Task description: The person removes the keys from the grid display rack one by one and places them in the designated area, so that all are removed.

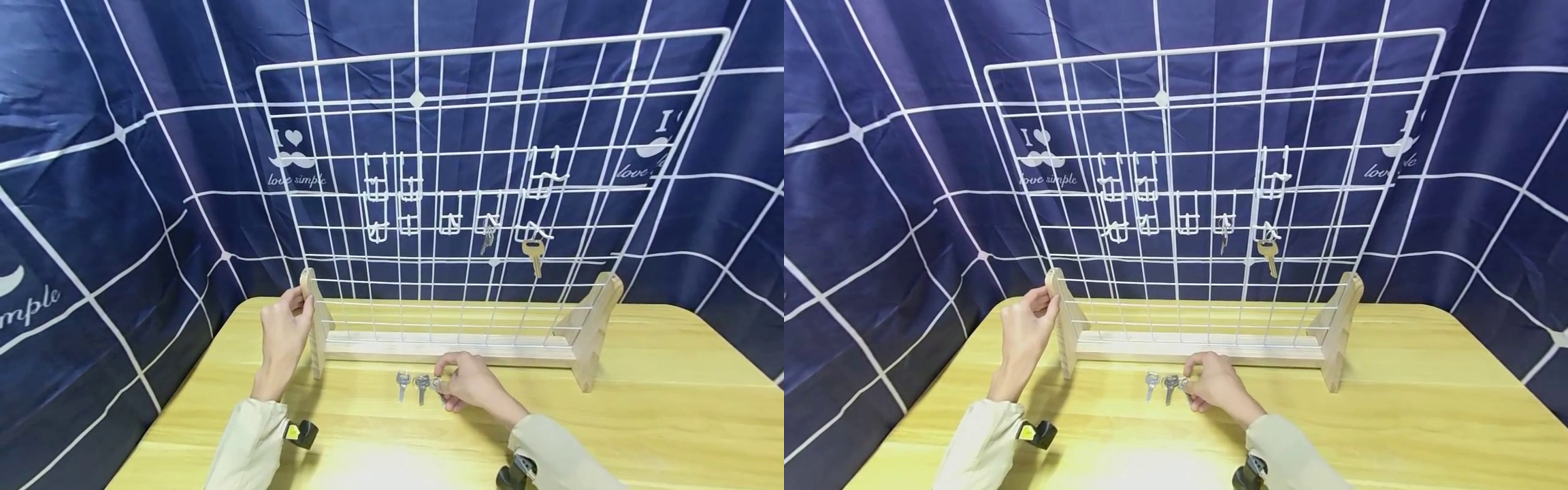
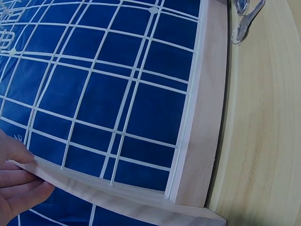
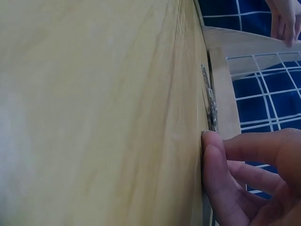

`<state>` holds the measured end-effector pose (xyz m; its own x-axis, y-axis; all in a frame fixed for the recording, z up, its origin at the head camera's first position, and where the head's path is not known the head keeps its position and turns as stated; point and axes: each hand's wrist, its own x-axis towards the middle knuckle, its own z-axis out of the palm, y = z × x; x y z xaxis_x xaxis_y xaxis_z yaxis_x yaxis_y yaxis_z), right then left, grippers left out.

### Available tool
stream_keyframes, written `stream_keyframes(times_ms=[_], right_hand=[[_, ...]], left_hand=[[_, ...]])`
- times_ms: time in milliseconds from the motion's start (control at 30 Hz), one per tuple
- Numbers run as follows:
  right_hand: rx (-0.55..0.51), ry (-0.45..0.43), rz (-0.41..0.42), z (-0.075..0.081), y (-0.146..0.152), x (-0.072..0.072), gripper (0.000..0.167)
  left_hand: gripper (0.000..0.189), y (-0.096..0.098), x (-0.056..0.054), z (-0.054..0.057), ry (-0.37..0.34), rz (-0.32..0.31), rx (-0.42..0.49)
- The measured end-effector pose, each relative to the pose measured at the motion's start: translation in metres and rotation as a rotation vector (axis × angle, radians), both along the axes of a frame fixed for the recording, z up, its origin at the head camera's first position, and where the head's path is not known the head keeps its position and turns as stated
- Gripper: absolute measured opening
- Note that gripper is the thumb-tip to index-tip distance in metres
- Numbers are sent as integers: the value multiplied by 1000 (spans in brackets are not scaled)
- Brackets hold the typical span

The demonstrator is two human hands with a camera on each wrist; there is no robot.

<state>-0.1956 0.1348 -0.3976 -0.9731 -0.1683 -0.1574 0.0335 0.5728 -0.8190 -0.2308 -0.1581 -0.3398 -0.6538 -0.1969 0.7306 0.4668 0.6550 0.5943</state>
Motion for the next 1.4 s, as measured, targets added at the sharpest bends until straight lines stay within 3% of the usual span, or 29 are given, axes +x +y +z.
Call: stream_keyframes(times_ms=[233,1067,1233,1333,1400], right_hand=[[-10,-26,-61,2,0,2,16],[-73,-46,-93,5,3,1,19],[-93,0,-124,21,13,4,19],[-54,93,-131,42,22,8,17],[-21,202,-134,59,27,12,15]], left_hand=[[16,1,0,1,-2,-2,5],[15,2,-1,-1,22,-10,4],[15,1,-1,-1,14,-6,8],[15,0,-1,-2,9,-7,5],[15,0,-1,-3,7,-5,5]])
